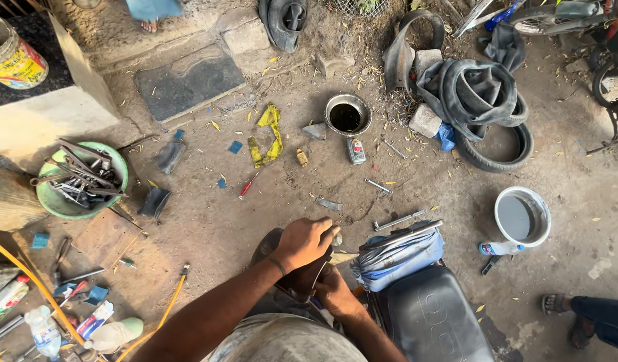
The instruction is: The person picks up a black plastic motorcycle side cover, wipes it repeatedly with a blue cloth, scrapes its inner surface with a small hand tool, and pours liquid from a plastic bottle over the part while continuing to wipe it over the motorcycle seat.
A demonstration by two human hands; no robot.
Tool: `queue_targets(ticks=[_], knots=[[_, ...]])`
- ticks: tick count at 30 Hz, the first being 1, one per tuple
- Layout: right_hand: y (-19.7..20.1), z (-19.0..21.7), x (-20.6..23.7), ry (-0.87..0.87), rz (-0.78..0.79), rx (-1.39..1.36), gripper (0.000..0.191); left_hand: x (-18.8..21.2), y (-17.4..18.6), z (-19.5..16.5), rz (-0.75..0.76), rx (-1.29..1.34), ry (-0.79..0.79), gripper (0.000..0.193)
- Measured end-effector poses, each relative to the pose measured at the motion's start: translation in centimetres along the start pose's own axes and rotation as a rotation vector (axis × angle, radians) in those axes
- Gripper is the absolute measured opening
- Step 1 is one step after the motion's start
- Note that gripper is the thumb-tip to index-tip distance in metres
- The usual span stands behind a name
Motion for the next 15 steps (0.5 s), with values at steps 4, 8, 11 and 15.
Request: queue_targets(ticks=[4,8,11,15], knots=[[-0.2,-0.2,-0.3,-0.025,0.056,-0.174,0.010,0.3,0.9,2.1,-0.133,0.135,-0.038,0.024],[0.4,1.6,-0.7,0.112,0.022,0.365,0.009,0.3,1.3,4.6,-0.225,0.117,0.068,0.028],[0.8,0.9,-1.3,0.006,0.018,0.310,0.042,0.1,0.5,4.6,-0.104,-0.046,0.151,0.030],[0.4,0.2,-1.8,-0.057,0.113,0.172,0.042,0.0,0.4,2.7,-0.077,0.012,0.094,0.027]])
Point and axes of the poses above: each hand's wrist, its own x-axis away from the middle knuckle, its own y-axis out of the back of the hand, z = x × y, the point moved 8 cm from there along -x, towards the middle knuckle, and after that the axes turned 4 degrees about z, right-handed, at the moved point
